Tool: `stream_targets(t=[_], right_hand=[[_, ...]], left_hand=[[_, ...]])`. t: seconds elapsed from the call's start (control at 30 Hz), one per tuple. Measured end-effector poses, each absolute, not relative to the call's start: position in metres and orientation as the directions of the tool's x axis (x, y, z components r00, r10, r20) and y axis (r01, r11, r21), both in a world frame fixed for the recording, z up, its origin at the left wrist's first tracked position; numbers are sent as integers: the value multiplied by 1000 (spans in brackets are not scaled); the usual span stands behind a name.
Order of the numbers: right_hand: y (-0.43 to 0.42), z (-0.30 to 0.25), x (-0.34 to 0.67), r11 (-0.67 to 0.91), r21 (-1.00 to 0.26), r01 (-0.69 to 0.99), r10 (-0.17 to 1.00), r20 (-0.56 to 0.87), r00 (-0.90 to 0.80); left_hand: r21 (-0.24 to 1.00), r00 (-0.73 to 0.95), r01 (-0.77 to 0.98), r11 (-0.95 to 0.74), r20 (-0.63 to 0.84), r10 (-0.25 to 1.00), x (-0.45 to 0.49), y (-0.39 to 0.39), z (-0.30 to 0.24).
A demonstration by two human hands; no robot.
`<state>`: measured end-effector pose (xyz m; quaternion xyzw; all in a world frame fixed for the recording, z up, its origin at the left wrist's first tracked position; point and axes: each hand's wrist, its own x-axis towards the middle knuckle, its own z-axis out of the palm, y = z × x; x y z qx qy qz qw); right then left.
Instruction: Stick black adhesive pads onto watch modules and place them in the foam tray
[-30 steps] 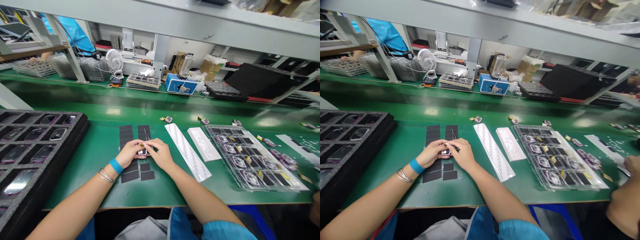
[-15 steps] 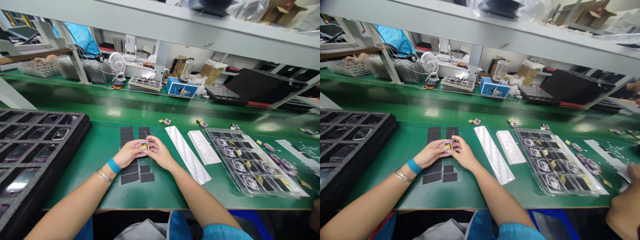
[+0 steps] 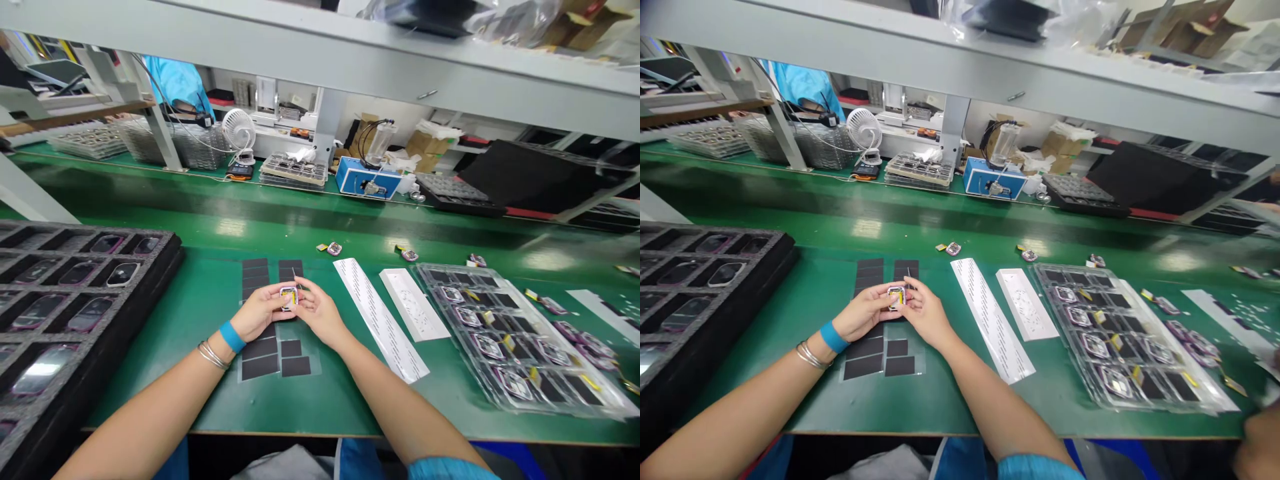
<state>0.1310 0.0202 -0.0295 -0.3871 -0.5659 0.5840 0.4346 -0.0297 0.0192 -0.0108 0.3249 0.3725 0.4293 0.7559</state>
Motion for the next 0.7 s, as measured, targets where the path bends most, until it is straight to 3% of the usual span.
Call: stream_targets(t=[0.13,0.23,0.3,0.37,0.47,0.6,0.7], right_hand=[[35,-27,148,32,-993,-114,973,57,-223],[41,-27,155,192,-951,243,981,179,-74],[40,-28,152,283,-785,551,956,278,-95],[36,-28,143,333,-588,737,934,315,-171],[30,-28,132,334,-429,839,933,278,-229],[30,-19,142,304,-374,876,942,253,-218],[33,-10,165,216,-258,942,950,278,-142]], left_hand=[[766,470,-425,483,-270,840,-39,20,1],[922,359,-285,262,-150,921,-41,17,3],[1000,161,-20,-17,20,987,-39,15,0],[938,28,261,-230,230,973,-37,15,-4],[802,6,474,-364,410,912,-36,14,-10],[689,47,596,-412,482,875,-39,16,-15],[640,45,656,-399,496,867,-39,17,-14]])
